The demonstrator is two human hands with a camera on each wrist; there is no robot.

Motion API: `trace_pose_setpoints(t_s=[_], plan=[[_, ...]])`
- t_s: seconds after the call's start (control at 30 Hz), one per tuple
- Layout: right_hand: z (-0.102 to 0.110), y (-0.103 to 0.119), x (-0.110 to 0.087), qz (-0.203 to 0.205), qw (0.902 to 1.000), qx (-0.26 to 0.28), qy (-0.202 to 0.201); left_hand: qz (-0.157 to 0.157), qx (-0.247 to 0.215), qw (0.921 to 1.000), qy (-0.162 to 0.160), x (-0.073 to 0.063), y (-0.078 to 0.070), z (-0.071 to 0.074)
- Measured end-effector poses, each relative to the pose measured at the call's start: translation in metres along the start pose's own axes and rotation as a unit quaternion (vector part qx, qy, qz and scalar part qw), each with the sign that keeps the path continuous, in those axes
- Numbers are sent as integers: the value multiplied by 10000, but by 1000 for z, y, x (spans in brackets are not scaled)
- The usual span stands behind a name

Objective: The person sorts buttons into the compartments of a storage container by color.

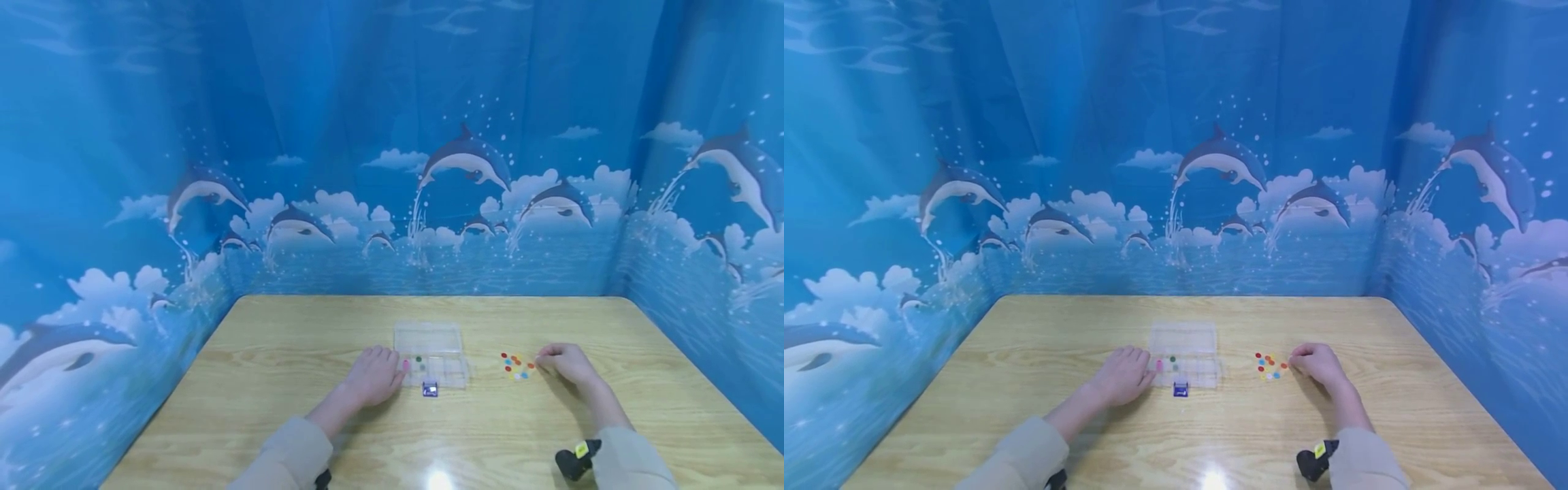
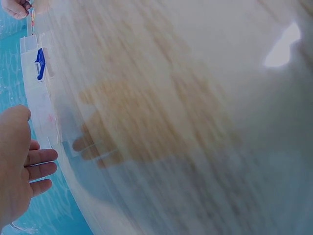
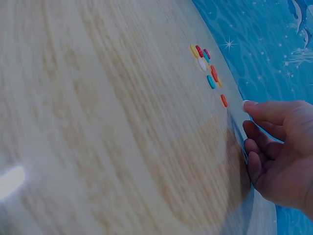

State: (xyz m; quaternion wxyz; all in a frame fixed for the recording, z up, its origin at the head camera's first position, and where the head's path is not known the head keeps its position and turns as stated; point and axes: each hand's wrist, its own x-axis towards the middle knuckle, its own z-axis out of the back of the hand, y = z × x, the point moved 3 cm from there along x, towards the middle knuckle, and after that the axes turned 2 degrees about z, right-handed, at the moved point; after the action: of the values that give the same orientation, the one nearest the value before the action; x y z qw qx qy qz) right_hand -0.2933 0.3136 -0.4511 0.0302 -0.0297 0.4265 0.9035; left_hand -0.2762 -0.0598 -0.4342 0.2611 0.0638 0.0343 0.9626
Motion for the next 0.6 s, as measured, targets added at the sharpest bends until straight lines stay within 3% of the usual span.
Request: trace_pose_setpoints(t_s=[0.37,0.6], plan=[[1,9,-2,-170,9995,259,-30,8,11,10000,28,0,-1,1],[-4,23,0,-31,9992,379,-74,12,38,10000,-30,-1,0,0]])
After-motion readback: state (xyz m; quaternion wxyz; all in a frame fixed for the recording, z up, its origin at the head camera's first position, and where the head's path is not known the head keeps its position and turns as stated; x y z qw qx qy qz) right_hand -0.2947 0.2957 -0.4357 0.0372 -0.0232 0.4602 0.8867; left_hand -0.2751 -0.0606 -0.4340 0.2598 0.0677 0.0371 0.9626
